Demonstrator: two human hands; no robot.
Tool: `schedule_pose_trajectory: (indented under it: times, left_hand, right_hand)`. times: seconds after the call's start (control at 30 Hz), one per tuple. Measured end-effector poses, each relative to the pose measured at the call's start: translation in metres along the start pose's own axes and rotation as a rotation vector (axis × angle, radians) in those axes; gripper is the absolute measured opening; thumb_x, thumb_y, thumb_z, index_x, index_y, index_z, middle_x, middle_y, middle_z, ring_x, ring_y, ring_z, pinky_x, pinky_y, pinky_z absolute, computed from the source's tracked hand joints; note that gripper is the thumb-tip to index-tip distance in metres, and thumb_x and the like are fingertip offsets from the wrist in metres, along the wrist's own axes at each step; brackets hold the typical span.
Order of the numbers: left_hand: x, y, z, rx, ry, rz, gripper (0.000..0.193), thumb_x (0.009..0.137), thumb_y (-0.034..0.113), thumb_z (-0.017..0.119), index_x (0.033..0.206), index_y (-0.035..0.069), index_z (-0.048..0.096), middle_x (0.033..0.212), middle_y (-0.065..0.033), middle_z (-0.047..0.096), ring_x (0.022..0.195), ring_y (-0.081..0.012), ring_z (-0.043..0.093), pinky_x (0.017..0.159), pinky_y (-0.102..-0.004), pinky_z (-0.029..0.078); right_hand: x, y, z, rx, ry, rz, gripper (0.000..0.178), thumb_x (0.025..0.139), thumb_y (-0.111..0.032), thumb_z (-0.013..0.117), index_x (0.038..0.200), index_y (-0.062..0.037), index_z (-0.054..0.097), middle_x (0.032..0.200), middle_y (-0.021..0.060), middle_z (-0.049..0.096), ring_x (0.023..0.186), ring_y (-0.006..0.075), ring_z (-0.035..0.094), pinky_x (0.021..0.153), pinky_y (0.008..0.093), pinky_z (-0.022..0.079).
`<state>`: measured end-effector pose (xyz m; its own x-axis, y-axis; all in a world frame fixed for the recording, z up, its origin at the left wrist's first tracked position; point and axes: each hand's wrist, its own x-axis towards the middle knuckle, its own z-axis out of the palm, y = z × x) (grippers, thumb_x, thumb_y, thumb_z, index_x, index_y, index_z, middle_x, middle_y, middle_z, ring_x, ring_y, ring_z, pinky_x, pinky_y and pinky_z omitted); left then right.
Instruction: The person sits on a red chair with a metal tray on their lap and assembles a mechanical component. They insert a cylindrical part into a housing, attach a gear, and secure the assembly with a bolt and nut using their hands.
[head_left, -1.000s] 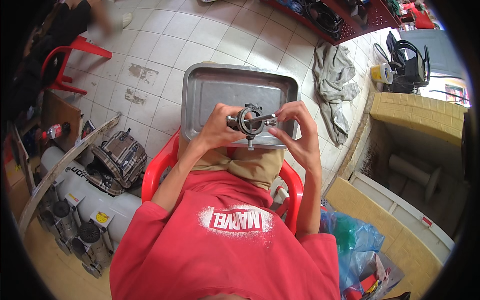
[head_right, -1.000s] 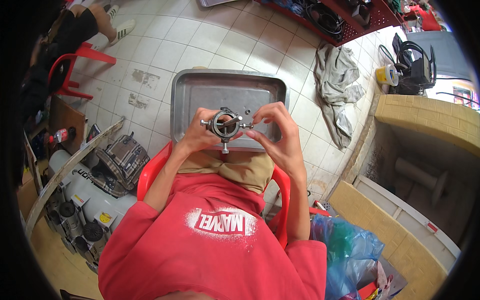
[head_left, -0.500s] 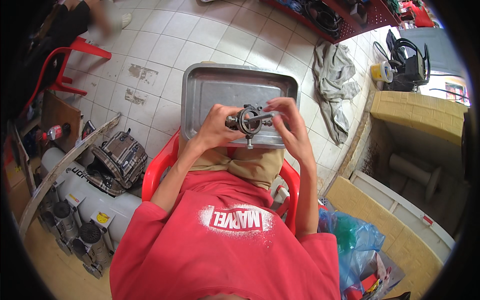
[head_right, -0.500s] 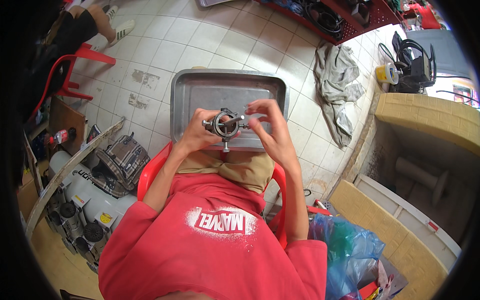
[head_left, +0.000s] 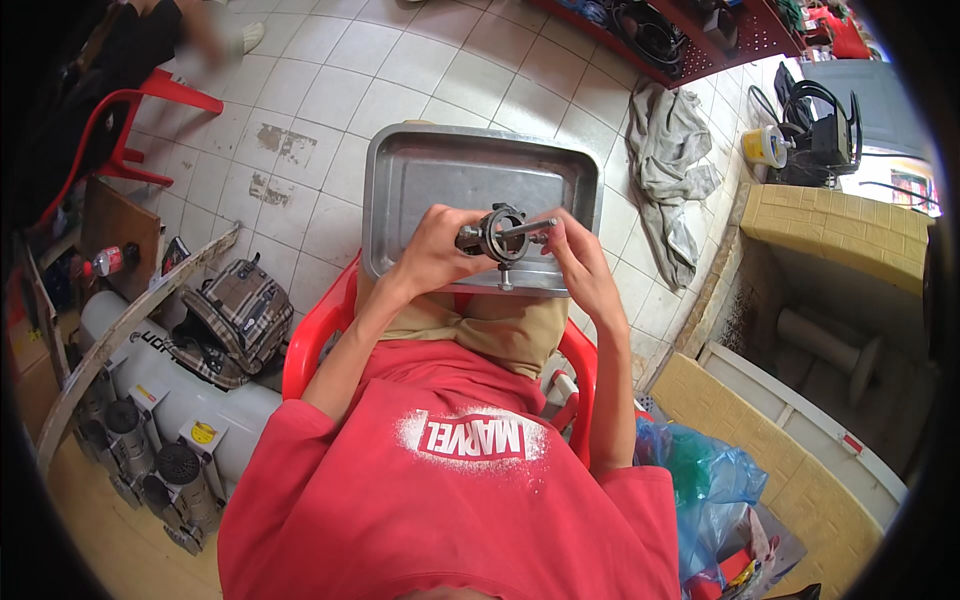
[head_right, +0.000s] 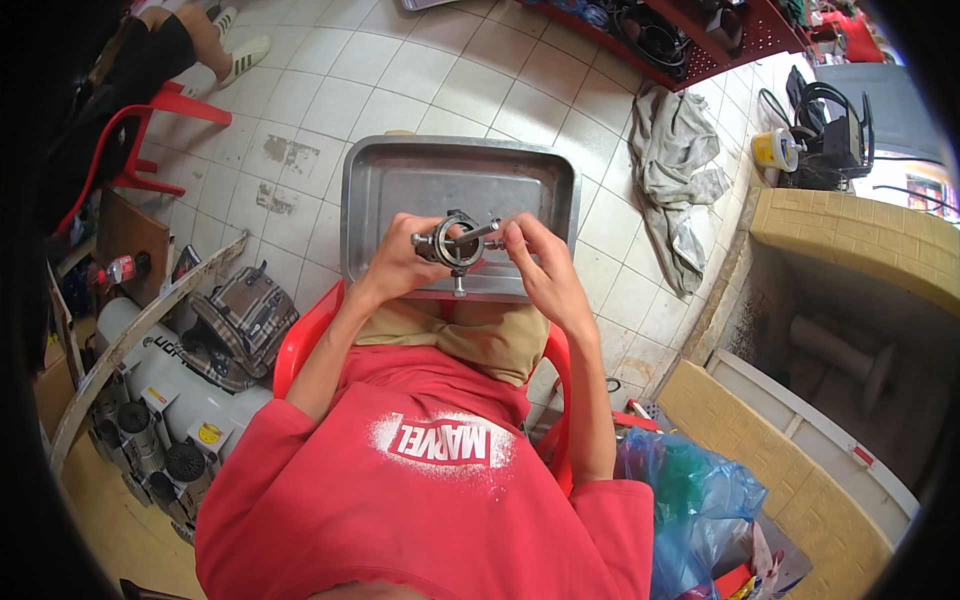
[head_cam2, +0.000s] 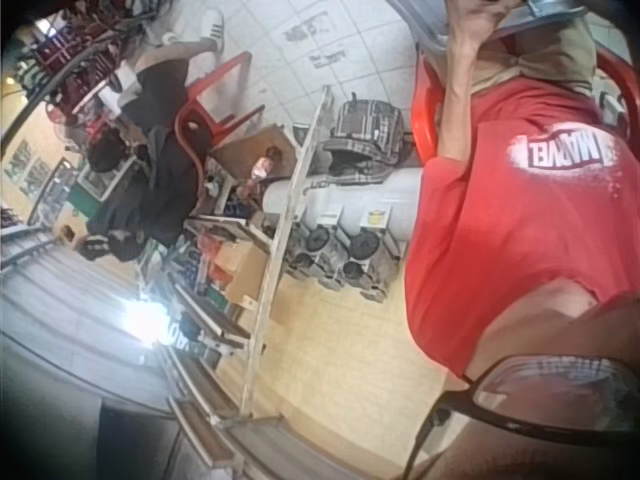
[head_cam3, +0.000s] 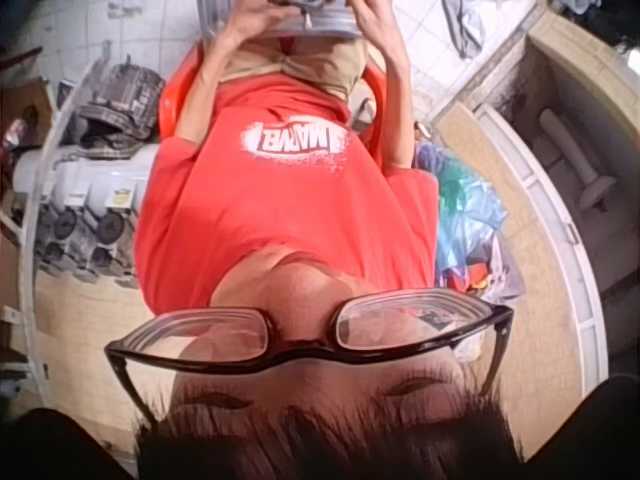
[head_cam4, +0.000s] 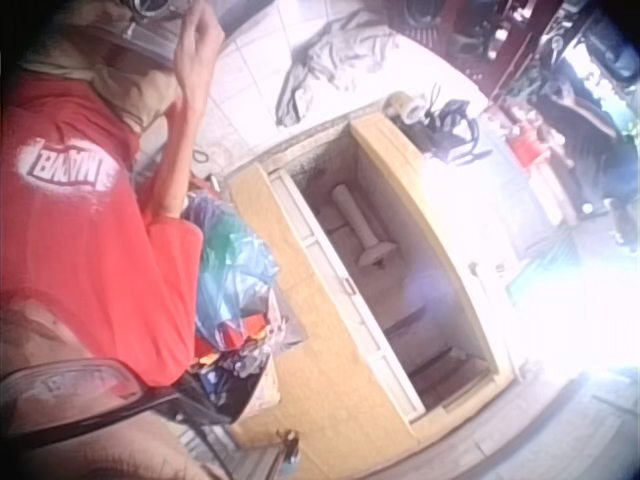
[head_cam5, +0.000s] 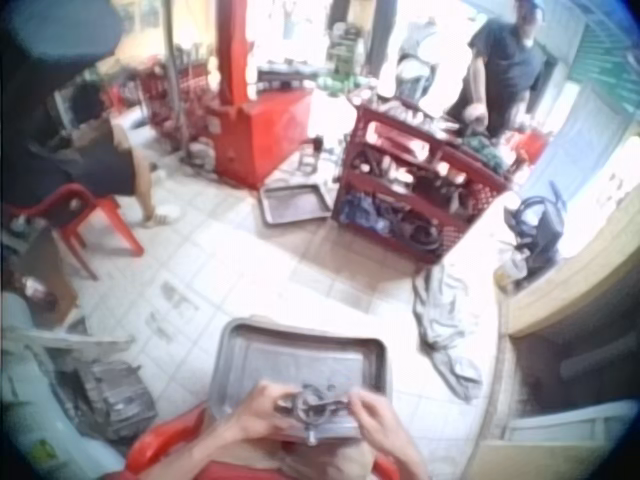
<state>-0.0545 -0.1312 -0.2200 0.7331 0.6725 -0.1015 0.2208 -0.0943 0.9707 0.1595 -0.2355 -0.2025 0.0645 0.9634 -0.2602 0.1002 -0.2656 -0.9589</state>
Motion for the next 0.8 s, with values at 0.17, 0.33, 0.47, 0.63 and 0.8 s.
schedule_pose_trajectory:
  times: [0.17, 0.33, 0.47, 0.63, 0.8]
  left_hand:
    - [0.0, 0.0, 0.001, -0.004, 0.022, 0.03, 0.023, 0.073, 0.007, 0.082, 0.094, 0.001, 0.073, 0.071, -0.0088, 0.066, 0.063, -0.012, 0.054, 0.061, -0.0307, 0.047]
    - [-0.003, -0.002, 0.0, -0.01, 0.017, -0.006, 0.02, 0.072, 0.004, 0.081, 0.09, 0.002, 0.072, 0.069, -0.0048, 0.065, 0.064, -0.0057, 0.052, 0.059, -0.0283, 0.045]
    - [-0.001, 0.001, -0.001, 0.003, 0.005, -0.007, 0.028, 0.074, 0.01, 0.083, 0.098, -0.002, 0.073, 0.072, -0.0145, 0.067, 0.06, -0.0166, 0.056, 0.062, -0.0324, 0.049]
    - [-0.001, -0.003, 0.002, -0.008, 0.022, -0.008, 0.035, 0.074, 0.013, 0.084, 0.102, -0.004, 0.073, 0.073, -0.0208, 0.066, 0.058, -0.0249, 0.058, 0.063, -0.0347, 0.051]
    - [-0.002, -0.008, 0.002, -0.012, 0.024, 0.037, 0.022, 0.072, 0.006, 0.083, 0.09, 0.002, 0.071, 0.071, -0.0036, 0.066, 0.065, -0.0076, 0.053, 0.062, -0.0282, 0.046]
  right_hand:
    - [-0.002, 0.002, -0.001, -0.141, 0.01, -0.147, 0.022, 0.108, -0.021, 0.058, 0.117, -0.0017, 0.062, 0.11, 0.0059, 0.066, 0.099, 0.0136, 0.062, 0.085, 0.0324, 0.05]
    - [-0.002, -0.021, 0.004, 0.087, 0.049, -0.005, 0.016, 0.104, -0.015, 0.063, 0.111, -0.0003, 0.062, 0.109, 0.0064, 0.067, 0.094, 0.0119, 0.062, 0.082, 0.029, 0.05]
    - [-0.001, 0.006, -0.005, 0.045, -0.107, 0.012, 0.016, 0.102, -0.011, 0.067, 0.113, -0.0013, 0.061, 0.107, 0.0058, 0.066, 0.087, 0.0094, 0.062, 0.078, 0.0281, 0.051]
    - [-0.002, -0.015, 0.009, 0.158, 0.113, -0.07, 0.024, 0.109, -0.022, 0.056, 0.112, 0.0011, 0.062, 0.098, 0.0055, 0.065, 0.076, 0.007, 0.059, 0.07, 0.0248, 0.05]
    - [-0.003, -0.01, -0.001, 0.207, -0.067, 0.132, 0.025, 0.109, -0.025, 0.056, 0.108, 0.0002, 0.062, 0.093, 0.0046, 0.063, 0.068, 0.0061, 0.055, 0.064, 0.0206, 0.045]
